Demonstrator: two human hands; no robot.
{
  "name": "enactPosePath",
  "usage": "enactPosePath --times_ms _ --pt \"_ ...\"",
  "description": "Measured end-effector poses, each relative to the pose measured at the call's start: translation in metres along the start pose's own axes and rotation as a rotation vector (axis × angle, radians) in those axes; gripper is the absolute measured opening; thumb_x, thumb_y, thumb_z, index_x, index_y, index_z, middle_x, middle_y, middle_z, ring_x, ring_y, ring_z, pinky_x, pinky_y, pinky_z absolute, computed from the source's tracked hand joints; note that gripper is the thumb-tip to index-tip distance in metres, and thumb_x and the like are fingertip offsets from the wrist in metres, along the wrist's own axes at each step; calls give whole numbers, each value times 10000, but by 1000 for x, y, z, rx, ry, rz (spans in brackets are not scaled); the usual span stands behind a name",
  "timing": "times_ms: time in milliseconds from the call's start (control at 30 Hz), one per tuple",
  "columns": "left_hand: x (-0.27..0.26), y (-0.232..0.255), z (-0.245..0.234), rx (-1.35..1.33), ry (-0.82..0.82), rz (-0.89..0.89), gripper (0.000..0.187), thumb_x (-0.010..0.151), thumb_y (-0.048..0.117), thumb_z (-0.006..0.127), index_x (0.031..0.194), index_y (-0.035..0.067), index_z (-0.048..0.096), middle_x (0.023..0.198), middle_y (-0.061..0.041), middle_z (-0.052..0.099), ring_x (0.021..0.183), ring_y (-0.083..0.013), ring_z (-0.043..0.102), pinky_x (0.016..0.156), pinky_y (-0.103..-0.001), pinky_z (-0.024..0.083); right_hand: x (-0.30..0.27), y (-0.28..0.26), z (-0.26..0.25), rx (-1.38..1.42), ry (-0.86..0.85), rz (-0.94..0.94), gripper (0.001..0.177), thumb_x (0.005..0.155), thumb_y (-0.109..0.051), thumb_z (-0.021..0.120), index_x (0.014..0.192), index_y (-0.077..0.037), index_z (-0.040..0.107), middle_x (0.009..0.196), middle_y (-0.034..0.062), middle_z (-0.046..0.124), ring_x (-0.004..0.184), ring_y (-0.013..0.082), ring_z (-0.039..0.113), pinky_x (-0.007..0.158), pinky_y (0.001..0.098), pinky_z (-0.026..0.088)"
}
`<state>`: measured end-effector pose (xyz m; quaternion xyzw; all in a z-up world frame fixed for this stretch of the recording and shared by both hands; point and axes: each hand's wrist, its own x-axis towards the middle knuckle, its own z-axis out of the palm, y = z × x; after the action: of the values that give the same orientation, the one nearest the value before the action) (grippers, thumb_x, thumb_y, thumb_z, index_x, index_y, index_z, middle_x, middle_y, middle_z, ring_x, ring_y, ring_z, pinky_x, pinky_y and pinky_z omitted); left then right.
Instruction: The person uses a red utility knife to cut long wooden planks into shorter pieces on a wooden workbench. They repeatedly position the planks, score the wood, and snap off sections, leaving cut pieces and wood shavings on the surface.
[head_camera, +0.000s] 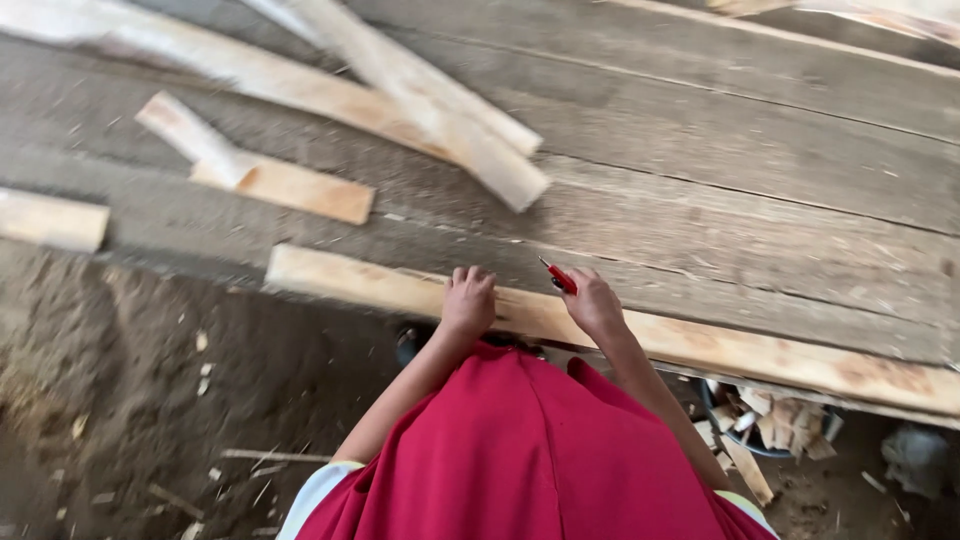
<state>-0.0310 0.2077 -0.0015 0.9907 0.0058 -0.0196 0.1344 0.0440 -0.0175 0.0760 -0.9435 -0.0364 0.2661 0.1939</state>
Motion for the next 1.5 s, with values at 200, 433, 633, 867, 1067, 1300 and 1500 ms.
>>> enactPosePath --times_ms 200,433,633,867,1067,1300,1500 --pt "-18 -106 -31 31 -89 -161 400 802 142 649 1190 235 682 1279 -42 585 1207 -315 551 894 -462 553 25 -93 75 -6 35 -157 345 888 -301 686 1231 -268 663 1119 99 619 1070 411 688 911 536 592" --pt "-38 -219 -60 -35 -46 -143 423 790 100 641 1202 191 659 1276 -89 559 1192 -372 560 905 -522 555 20 -190 113 -18 -73 -166 431 850 -273 776 1249 -191 633 1158 140 609 1125 461 658 947 574 566" --pt "-48 -251 -66 7 85 15 383 773 138 689 1144 231 682 1177 -75 593 1176 -366 585 922 -500 545 13 -203 126 -74 -116 -25 461 879 -347 762 1282 -251 559 1219 112 586 1173 428 649 975 569 547" --pt "-50 -252 -72 35 65 39 440 790 202 711 1225 217 653 1281 -94 538 1176 -345 531 910 -496 517 4 -228 105 -158 -140 -10 447 861 -334 765 1247 -226 567 1205 147 630 1185 426 652 993 547 535" --pt "-40 -269 -68 -66 0 34 466 824 248 742 1275 189 639 1217 -93 547 1155 -337 587 860 -479 564 55 -264 114 -62 -67 -93 295 907 -293 675 1180 -191 636 1178 179 683 1163 434 655 982 548 536" --pt "-30 -292 -48 -305 309 119 190 835 163 751 1020 173 707 986 -56 585 959 -320 642 734 -396 579 108 -356 117 -273 -114 -367 712 907 -239 646 1549 -225 341 1625 115 285 1197 452 635 1031 579 535" --pt "-46 -311 -84 -339 441 119 109 863 143 727 966 179 723 991 -62 636 980 -307 639 784 -387 572 116 -382 123 -359 -104 -451 796 903 -432 714 1539 -109 360 1452 153 444 1079 478 688 906 609 581"
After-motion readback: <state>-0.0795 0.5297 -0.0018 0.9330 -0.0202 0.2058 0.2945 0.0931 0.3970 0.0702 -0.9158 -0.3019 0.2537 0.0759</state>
